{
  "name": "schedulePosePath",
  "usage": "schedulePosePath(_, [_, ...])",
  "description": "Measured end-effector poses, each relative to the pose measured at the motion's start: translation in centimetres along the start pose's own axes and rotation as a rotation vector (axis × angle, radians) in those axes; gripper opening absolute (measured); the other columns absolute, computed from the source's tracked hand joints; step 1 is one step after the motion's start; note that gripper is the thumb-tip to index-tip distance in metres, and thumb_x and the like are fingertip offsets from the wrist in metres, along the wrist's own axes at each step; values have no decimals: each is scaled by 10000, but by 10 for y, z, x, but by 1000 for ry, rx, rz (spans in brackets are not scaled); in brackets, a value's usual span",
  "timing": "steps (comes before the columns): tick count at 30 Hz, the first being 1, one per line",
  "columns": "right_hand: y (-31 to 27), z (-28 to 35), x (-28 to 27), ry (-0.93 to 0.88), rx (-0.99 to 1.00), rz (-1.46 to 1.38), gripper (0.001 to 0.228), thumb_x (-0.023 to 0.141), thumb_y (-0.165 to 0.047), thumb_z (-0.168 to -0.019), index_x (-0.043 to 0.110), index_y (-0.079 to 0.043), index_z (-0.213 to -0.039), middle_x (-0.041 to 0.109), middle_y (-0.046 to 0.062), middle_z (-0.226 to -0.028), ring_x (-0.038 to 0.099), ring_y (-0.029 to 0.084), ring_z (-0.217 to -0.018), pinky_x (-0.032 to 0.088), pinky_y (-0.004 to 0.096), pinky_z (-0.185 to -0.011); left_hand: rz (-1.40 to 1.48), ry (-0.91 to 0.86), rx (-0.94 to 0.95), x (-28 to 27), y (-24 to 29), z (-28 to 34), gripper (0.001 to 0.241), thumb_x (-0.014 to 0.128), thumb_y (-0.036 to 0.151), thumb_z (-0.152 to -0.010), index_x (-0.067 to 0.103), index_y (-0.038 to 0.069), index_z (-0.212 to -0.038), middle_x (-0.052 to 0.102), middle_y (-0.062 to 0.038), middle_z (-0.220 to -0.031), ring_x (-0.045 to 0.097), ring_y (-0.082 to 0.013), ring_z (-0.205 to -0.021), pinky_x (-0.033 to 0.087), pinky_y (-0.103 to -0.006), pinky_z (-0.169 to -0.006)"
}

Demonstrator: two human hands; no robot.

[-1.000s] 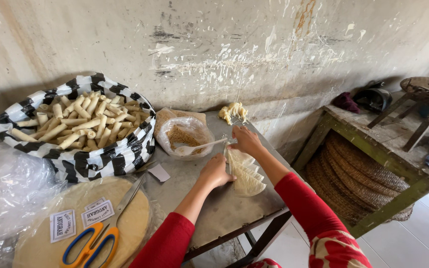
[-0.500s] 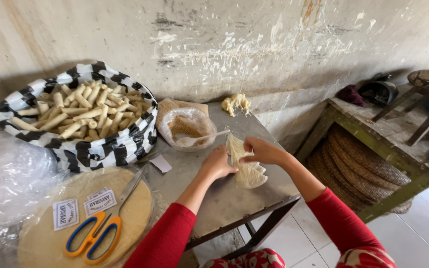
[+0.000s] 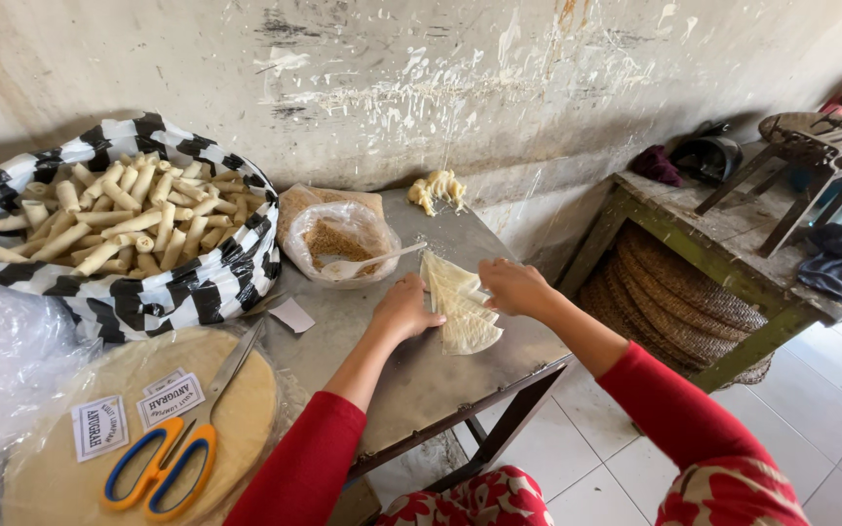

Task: The person folds sheets of dough around filling by hand. They scoop a brown paste onto the dough, fold it into triangles, and then place the folded items into a plastic bag.

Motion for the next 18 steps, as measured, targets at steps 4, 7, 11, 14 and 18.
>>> schedulePosePath(4, [37,-3,0,319,44,-193,394,620,-66,-882,532,-141,-1259,552,170,-1293,574,354,-1246,467,519,-994,-49,-1,18,-4,5,4,780,874,405,-759,510,-29,-1296,601,-239,-1337,584,-359,-1273,497,-436,-1032])
schedulePosePath(7, [61,-39,-5,606,71,-373,443,622,-94,-853,512,-121,-1282,510,207,-1314,540,409,-1256,464,518,-1008,-98,8,31,-2,9,9,785,854,407,-781,482,-40,-1309,582,-246,-1347,571,-366,-1275,496,-445,-1024])
schedulePosePath(11, [80,-100,18,697,299,-480,618,725,-374,-895,455,-144,-1401,506,231,-1381,521,443,-1266,447,549,-996,-198,79,93,4,15,17,800,825,409,-828,419,-60,-1334,552,-267,-1361,548,-382,-1282,498,-454,-1006])
schedulePosePath(14, [94,-129,52,452,441,-572,890,706,-609,-896,362,-70,-1514,529,274,-1398,530,443,-1279,435,542,-1023,-176,48,54,0,15,18,742,814,395,-833,406,2,-1313,543,-229,-1364,525,-368,-1297,495,-463,-991])
schedulePosePath(18, [124,-139,69,76,560,-738,1038,689,-786,-821,709,148,-1274,715,298,-1240,684,414,-1120,495,467,-1002,-173,85,117,-1,13,18,680,813,379,-843,420,36,-1279,572,-230,-1322,553,-376,-1259,490,-453,-1003])
Point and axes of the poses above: each hand's wrist, its own z-axis away from the middle knuckle, its own x-axis out of the palm, y = z × x, the point moved 3 cm from there along -z, towards the middle knuckle
